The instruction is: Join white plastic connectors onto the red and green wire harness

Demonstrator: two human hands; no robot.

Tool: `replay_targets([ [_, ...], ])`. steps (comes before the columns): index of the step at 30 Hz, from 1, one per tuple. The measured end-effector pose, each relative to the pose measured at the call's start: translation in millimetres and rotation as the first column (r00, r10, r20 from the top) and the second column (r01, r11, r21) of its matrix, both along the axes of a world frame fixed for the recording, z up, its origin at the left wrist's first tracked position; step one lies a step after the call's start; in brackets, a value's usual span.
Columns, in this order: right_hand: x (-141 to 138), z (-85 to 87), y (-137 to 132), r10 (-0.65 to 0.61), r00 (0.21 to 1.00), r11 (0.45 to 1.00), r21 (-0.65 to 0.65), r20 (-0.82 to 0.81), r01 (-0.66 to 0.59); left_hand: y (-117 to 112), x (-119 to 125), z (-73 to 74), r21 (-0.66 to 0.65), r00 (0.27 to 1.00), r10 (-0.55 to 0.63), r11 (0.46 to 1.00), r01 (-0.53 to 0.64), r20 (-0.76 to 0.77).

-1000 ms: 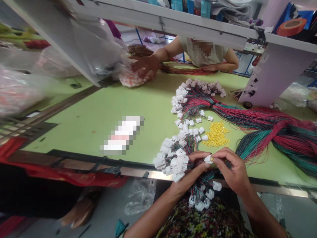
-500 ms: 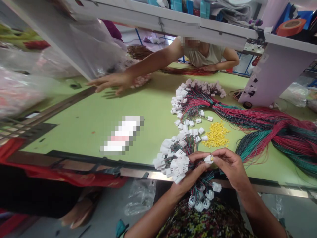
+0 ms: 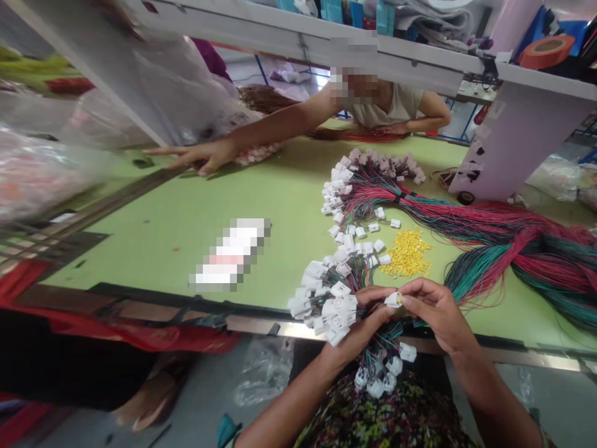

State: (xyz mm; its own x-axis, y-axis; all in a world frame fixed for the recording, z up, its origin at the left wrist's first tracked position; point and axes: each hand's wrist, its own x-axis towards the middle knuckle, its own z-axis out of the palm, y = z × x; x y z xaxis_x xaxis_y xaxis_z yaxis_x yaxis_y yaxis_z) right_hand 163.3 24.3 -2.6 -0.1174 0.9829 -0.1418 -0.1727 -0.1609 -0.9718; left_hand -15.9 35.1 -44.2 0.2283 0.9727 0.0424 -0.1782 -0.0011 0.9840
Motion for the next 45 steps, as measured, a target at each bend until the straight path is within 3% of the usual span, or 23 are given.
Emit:
replay_targets([
  [7, -0.6, -1.2, 2.3, -0.026, 1.000, 0.998, -0.052, -0.013, 0.025, 1.0, 2.2, -4.1, 0.022, 0.999, -0.021, 1.000, 0.022, -0.027],
  [15, -6.6, -4.0, 2.1, -0.035, 0.998, 0.996, -0.086, -0.053, 0.030, 0.0, 2.5, -1.6, 0.194, 0.979, 0.107, 0.978, -0.073, -0.173],
  [21, -4.3, -5.1, 2.3, -0.022, 0.999, 0.998, -0.064, -0.042, 0.020, 2.1, 0.7, -3.4, 0.188, 0.984, 0.055, 0.982, -0.023, -0.167],
  [25, -3.6, -2.3, 1.0, 0.030, 0.999, 0.999, -0.020, 0.040, -0.029, 2.9, 2.2, -4.8, 0.131, 0.985, 0.008, 0.991, 0.015, -0.172],
  [29, -2.8, -3.1, -1.9, 0.001, 0.972, 0.996, 0.087, 0.236, -0.022, 5.2, 0.4, -2.8, 0.200, 0.987, -0.008, 0.979, 0.041, -0.160],
  [31, 2.0, -2.4, -5.6, -0.010, 0.931, 0.985, 0.166, 0.366, -0.055, 7.2, -2.8, 1.9, 0.169, 0.995, -0.069, 0.982, 0.080, -0.068],
  [33, 9.7, 0.5, -12.8, 0.003, 0.862, 0.955, 0.255, 0.507, -0.153, 9.6, -5.9, 9.4, 0.029, 0.993, -0.099, 0.995, 0.097, 0.067],
  [35, 17.4, 4.1, -24.8, 0.012, 0.767, 0.892, 0.340, 0.642, -0.299, 12.5, -6.9, 17.9, -0.132, 0.985, -0.064, 0.988, 0.085, 0.158],
  [37, 20.9, 5.1, -40.3, 0.046, 0.655, 0.812, 0.354, 0.755, -0.465, 15.8, -4.9, 24.5, -0.210, 0.986, -0.030, 0.976, 0.065, 0.166],
  [42, 3.3, -16.2, -68.9, 0.232, 0.404, 0.637, 0.175, 0.885, -0.751, 20.2, 7.7, 21.8, -0.158, 0.991, -0.086, 0.982, 0.102, 0.104],
  [45, -9.9, -29.2, -68.3, 0.251, 0.358, 0.608, 0.141, 0.899, -0.781, 16.9, 9.9, 15.6, -0.085, 0.979, -0.203, 0.975, 0.204, 0.022],
])
